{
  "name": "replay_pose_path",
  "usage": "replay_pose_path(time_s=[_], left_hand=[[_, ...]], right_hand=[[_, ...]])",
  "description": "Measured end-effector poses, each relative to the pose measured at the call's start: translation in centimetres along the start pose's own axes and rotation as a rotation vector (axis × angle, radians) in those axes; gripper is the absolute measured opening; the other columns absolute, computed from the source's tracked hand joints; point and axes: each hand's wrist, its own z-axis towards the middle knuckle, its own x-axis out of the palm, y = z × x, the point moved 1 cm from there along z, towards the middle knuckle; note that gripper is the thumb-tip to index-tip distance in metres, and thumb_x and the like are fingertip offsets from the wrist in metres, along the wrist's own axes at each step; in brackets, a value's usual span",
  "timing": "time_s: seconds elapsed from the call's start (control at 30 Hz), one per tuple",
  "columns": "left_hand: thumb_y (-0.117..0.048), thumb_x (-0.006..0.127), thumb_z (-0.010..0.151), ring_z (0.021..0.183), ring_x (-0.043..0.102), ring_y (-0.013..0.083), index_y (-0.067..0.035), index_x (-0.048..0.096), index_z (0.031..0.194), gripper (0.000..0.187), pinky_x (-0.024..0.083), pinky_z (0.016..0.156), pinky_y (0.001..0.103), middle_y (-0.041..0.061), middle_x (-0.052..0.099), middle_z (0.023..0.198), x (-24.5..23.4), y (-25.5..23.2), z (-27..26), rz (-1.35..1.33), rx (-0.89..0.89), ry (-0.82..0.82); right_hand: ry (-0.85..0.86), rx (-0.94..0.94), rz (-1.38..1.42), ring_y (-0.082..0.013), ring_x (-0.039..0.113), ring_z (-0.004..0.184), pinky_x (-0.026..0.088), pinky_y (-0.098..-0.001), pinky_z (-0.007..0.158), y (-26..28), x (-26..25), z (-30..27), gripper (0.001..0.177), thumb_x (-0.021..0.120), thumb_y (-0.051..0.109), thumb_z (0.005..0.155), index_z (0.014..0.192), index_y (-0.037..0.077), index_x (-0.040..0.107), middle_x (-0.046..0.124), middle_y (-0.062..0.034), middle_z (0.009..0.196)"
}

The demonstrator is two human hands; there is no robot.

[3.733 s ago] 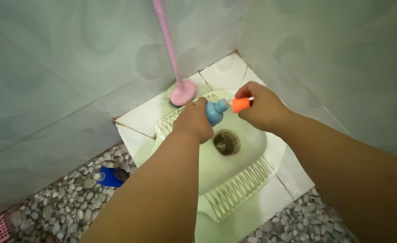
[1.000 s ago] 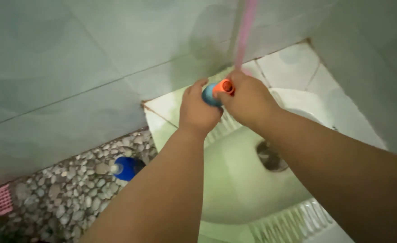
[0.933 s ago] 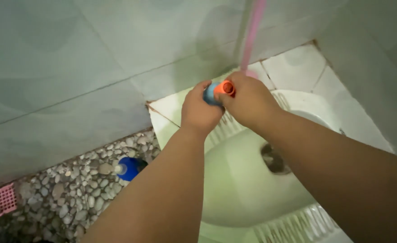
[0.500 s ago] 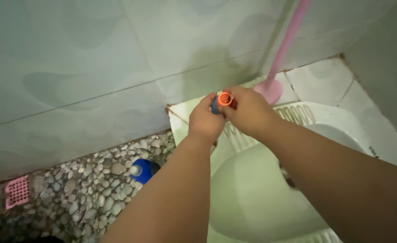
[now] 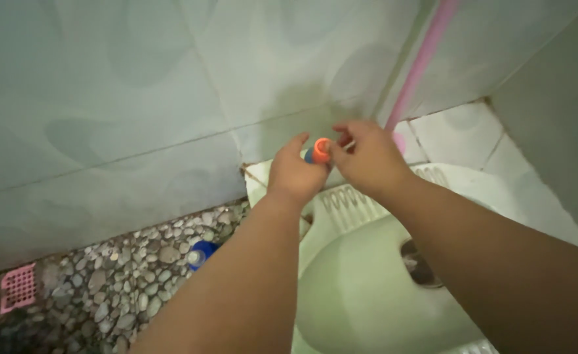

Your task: Cleaning a squat toilet using a brush and cleaning solution, then rinsing with water.

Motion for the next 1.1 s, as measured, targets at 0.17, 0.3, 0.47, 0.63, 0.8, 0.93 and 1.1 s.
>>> replay_pose_path(time_s=[0.17, 0.3, 0.47, 0.63, 0.8, 0.93, 1.1], left_hand=[[-0.024, 0.075, 0.071, 0.109, 0.071, 0.0262, -0.01, 0.056, 0.142, 0.075, 0.053, 0.098, 0.035, 0.017, 0.074, 0.119, -1.3, -3.1, 0.2, -0.074, -0.075, 0.061], [-0.022, 0.07, 0.07, 0.104, 0.076, 0.0283, -0.013, 0.057, 0.143, 0.075, 0.056, 0.096, 0.036, 0.017, 0.075, 0.12, -2.7, -6.8, -0.3, -0.145, -0.146, 0.111], [-0.02, 0.074, 0.069, 0.128, 0.06, 0.03, -0.007, 0.06, 0.138, 0.072, 0.045, 0.106, 0.035, 0.017, 0.064, 0.137, -1.7, -7.5, 2.0, -0.135, 0.105, 0.015], [-0.013, 0.069, 0.069, 0.133, 0.057, 0.0323, -0.006, 0.058, 0.141, 0.073, 0.043, 0.111, 0.036, 0.019, 0.062, 0.141, -0.5, -8.4, 3.8, -0.125, 0.23, 0.021], [-0.01, 0.066, 0.067, 0.134, 0.055, 0.0306, -0.013, 0.056, 0.143, 0.077, 0.042, 0.109, 0.035, 0.016, 0.06, 0.142, -0.5, -9.7, 4.0, -0.163, 0.153, 0.078], [-0.01, 0.069, 0.068, 0.134, 0.056, 0.0306, -0.012, 0.054, 0.145, 0.078, 0.042, 0.11, 0.035, 0.017, 0.06, 0.142, -0.5, -9.8, 4.6, -0.169, 0.155, 0.114], [-0.014, 0.076, 0.076, 0.13, 0.058, 0.0305, -0.014, 0.054, 0.144, 0.072, 0.047, 0.106, 0.037, 0.016, 0.06, 0.14, 1.6, -8.9, 4.6, -0.189, 0.223, 0.102]], right_hand=[[-0.357, -0.178, -0.046, -0.0247, 0.064, 0.087, 0.054, -0.0362, 0.08, 1.4, -4.1, -0.2, 0.023, 0.075, 0.015, 0.094, 0.106, 0.0, 0.062, 0.063, -0.0131, 0.104], [-0.636, -0.367, -0.183, -0.0299, 0.053, 0.102, 0.05, -0.04, 0.089, 0.5, -6.7, 0.5, 0.053, 0.088, 0.015, 0.093, 0.12, 0.0, 0.044, 0.044, -0.0175, 0.12], [-0.717, -0.384, -0.204, -0.0392, 0.048, 0.122, 0.049, -0.0424, 0.099, -1.2, -8.3, 3.7, 0.093, 0.097, 0.019, 0.089, 0.144, -0.003, 0.025, 0.033, -0.0284, 0.14], [-0.416, -0.272, 0.299, -0.034, 0.048, 0.138, 0.048, -0.0421, 0.111, -3.1, -8.3, 8.2, 0.114, 0.09, 0.018, 0.092, 0.157, -0.004, -0.001, 0.031, -0.0276, 0.153], [-0.423, 0.027, 0.199, -0.0285, 0.064, 0.113, 0.055, -0.0409, 0.091, -0.6, -9.9, 7.7, 0.078, 0.074, 0.021, 0.096, 0.153, 0.005, 0.023, 0.055, -0.0208, 0.133], [-0.407, 0.112, -0.037, -0.0241, 0.07, 0.1, 0.055, -0.039, 0.088, -1.1, -10.1, 7.6, 0.035, 0.072, 0.028, 0.103, 0.125, 0.005, 0.058, 0.072, -0.0123, 0.113], [-0.224, -0.103, -0.042, -0.0249, 0.072, 0.084, 0.057, -0.0389, 0.077, 1.6, -8.8, 6.6, 0.022, 0.072, 0.017, 0.094, 0.11, 0.004, 0.064, 0.073, -0.0122, 0.098]])
